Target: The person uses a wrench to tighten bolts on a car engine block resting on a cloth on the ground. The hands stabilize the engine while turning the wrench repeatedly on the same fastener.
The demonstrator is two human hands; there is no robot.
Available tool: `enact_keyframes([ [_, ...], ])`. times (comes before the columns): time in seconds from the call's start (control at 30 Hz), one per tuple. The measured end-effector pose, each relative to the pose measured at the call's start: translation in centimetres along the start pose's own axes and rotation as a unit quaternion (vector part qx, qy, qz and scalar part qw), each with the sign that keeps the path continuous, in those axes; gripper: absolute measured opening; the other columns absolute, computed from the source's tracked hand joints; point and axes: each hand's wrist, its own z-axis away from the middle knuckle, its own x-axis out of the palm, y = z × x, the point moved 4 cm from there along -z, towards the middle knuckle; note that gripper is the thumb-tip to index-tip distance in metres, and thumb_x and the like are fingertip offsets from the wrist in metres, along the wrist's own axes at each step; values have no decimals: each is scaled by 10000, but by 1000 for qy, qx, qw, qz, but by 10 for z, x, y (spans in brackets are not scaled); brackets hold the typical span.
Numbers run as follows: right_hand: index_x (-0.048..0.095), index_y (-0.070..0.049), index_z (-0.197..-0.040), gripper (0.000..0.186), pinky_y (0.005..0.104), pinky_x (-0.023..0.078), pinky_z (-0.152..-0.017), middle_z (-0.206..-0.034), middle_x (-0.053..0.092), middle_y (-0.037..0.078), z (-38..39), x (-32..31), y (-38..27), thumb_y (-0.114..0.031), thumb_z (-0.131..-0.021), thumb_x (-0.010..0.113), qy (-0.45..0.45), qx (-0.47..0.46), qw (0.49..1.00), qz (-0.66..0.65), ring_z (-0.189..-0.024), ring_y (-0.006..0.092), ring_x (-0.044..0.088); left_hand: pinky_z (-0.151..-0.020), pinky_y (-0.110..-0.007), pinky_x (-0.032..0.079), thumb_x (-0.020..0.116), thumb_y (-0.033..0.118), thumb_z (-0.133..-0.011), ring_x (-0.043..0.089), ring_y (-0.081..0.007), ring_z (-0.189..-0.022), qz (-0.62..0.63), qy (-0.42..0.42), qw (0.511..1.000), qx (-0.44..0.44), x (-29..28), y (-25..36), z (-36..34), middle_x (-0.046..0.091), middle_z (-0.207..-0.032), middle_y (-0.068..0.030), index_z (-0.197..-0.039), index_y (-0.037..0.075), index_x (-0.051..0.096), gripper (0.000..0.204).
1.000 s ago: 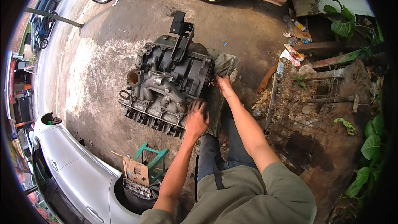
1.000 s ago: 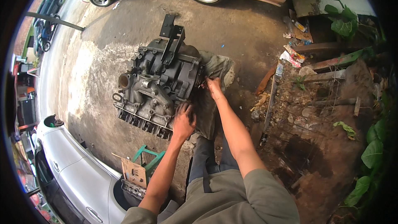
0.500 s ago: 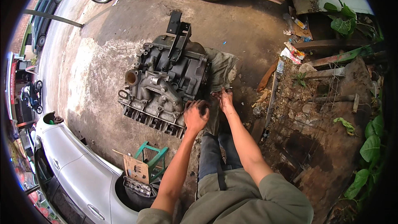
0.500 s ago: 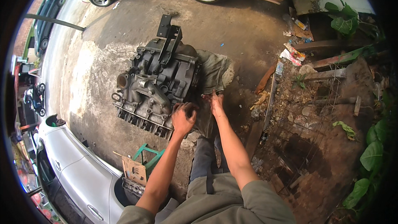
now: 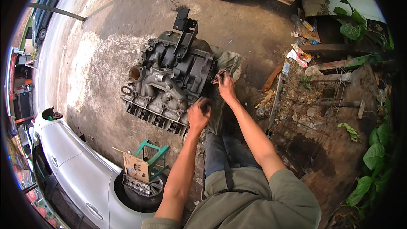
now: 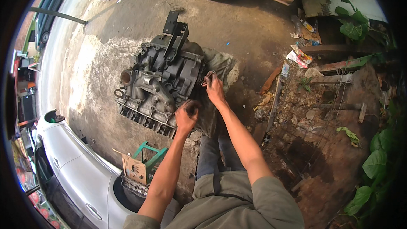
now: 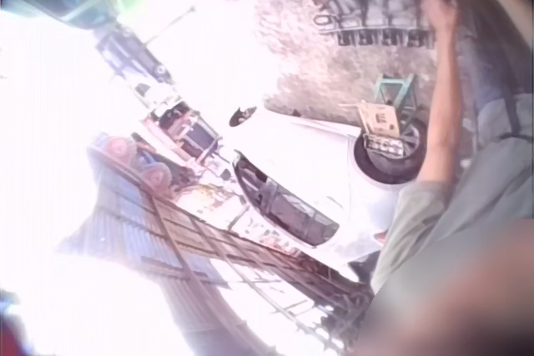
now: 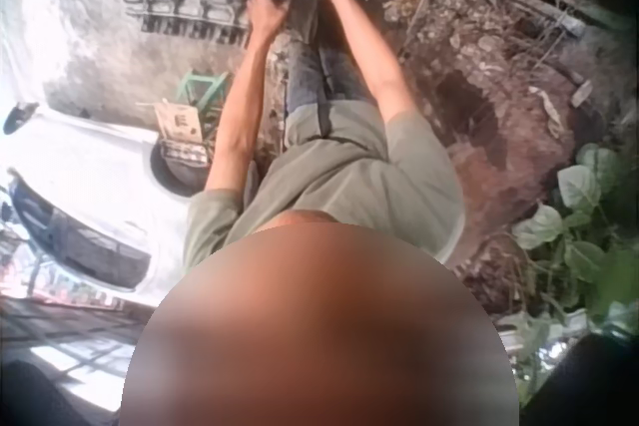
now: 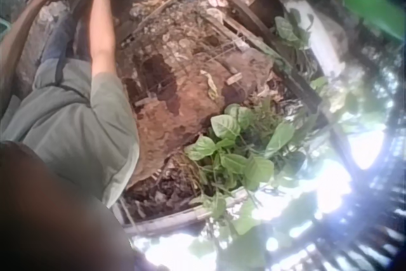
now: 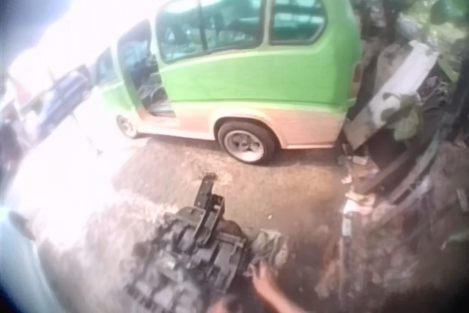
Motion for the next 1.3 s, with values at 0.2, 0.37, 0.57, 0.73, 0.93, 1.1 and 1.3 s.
enact_keyframes([
  [0.2,509,31,-1075,82,359,577,-669,-879,611,156,0,0,-15,-41,-1036,521,-43,-23,997,65,-772,235,688,-723,-439,532,651,103,-797,664,-362,-847,-27,-38,999,-25,1,-1,-1,677,-932,-81,-937,140,708,155],
  [0.37,525,30,-1096,114,444,525,-695,-936,610,218,0,1,-22,-21,-999,556,-90,-28,990,106,-801,364,667,-692,-424,527,641,91,-795,668,-340,-814,-33,-39,999,-10,-2,4,-2,681,-901,-61,-908,148,714,146],
  [0.57,530,26,-1044,101,522,466,-763,-976,607,240,1,2,-37,14,-952,570,-117,-133,970,168,-900,499,563,-682,-416,528,643,90,-789,674,-327,-806,-39,-29,999,-2,-3,6,-2,680,-883,-57,-893,154,716,143],
  [0.73,516,24,-1046,66,474,486,-720,-905,595,225,1,-1,-29,-9,-993,537,-106,-85,982,130,-819,424,619,-680,-413,529,637,87,-782,672,-329,-804,-31,-28,999,-12,-3,5,-1,674,-875,-58,-895,155,715,153],
  [0.93,508,18,-1049,56,432,493,-692,-847,572,204,0,-2,-25,-31,-1023,510,-86,-58,991,87,-746,361,625,-672,-419,526,627,80,-788,666,-336,-791,-29,-25,999,-13,-2,4,-3,662,-857,-66,-889,152,709,148],
  [1.1,518,7,-1055,62,447,492,-710,-873,581,210,2,0,-36,-42,-1018,527,-98,-61,986,119,-774,378,624,-675,-423,523,624,69,-801,664,-339,-793,-36,-39,998,-26,0,1,-2,662,-854,-67,-889,154,708,149],
  [1.3,536,7,-1063,86,472,481,-752,-952,597,227,5,3,-43,-39,-993,558,-110,-109,970,188,-874,446,599,-704,-433,529,647,64,-787,664,-340,-851,-38,-50,998,-8,-1,0,-1,673,-918,-82,-946,123,700,178],
])
